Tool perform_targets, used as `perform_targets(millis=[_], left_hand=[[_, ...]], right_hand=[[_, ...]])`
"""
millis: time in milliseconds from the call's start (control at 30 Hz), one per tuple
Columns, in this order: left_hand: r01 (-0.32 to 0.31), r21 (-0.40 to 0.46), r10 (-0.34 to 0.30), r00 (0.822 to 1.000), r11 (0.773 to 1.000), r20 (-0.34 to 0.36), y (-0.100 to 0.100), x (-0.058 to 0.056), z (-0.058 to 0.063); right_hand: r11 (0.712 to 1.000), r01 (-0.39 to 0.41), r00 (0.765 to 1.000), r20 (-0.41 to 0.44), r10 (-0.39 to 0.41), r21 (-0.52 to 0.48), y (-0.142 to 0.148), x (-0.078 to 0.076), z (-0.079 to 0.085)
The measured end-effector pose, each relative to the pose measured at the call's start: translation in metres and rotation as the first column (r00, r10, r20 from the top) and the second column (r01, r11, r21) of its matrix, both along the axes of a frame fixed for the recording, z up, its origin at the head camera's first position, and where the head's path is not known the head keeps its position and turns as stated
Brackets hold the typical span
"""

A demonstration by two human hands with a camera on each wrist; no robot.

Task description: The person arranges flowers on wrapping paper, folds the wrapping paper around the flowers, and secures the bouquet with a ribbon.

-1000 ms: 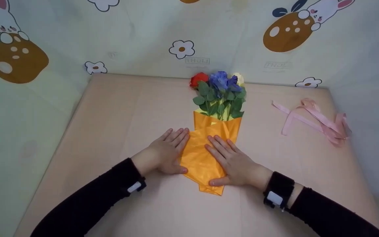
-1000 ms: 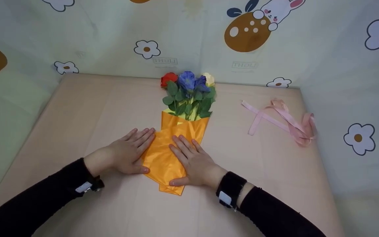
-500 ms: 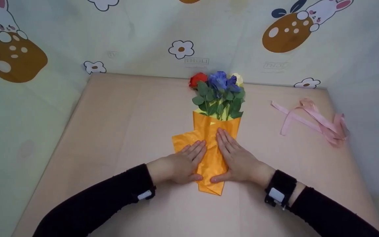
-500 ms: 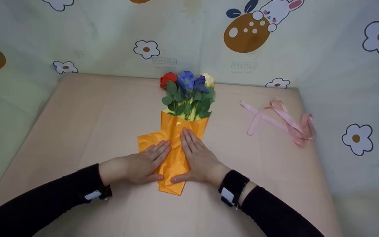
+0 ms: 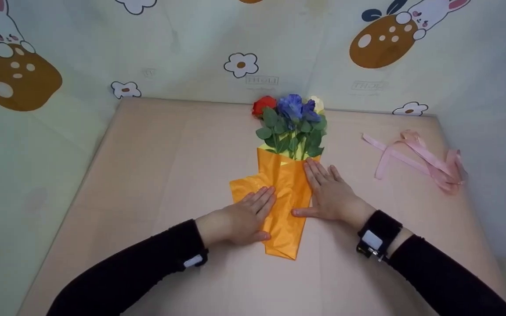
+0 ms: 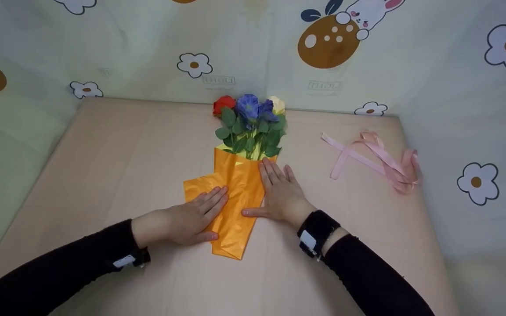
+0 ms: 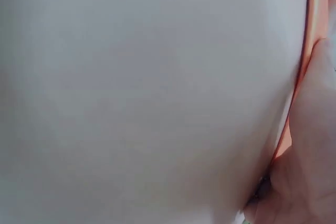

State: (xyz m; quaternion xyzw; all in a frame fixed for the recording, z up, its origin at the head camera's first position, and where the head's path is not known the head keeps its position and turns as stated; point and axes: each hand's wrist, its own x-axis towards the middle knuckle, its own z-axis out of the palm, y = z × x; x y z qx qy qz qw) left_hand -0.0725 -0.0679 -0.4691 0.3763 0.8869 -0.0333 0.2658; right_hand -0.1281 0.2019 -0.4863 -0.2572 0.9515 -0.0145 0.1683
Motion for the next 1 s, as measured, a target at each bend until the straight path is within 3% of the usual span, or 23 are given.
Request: perform_targets(millis=[300,433,667,833,1000], left_hand=[[-0.009,0.056,0.011,0.999,0.998,-0.032,-0.007,-0.004,-0.001],[-0.021,0.07,0.026,0.998,0.997,-0.059,-0.01,-0.007,-0.003],[-0.016,0.105,0.023,0.997,0.994,-0.073,-0.013,-0.008,-0.009],[-0.013,0.099,0.022,0.996,0.995,-0.081,-0.014,-0.009,-0.009],[-0.012,0.076,0.017,0.998,0.997,-0.058,-0.011,-0.011,-0.005]], right_hand=[[0.999,0.028,0.999,-0.028,-0.029,-0.029,-0.003,0.002,-0.004],[1.0,-0.017,0.999,-0.037,0.016,-0.027,-0.008,0.018,-0.001],[0.982,-0.122,0.991,0.035,0.128,-0.142,-0.013,0.045,0.001],[0.979,-0.156,0.988,-0.011,0.156,-0.13,-0.016,0.049,-0.001],[0.98,-0.131,0.99,0.026,0.137,-0.151,-0.019,0.048,0.0]])
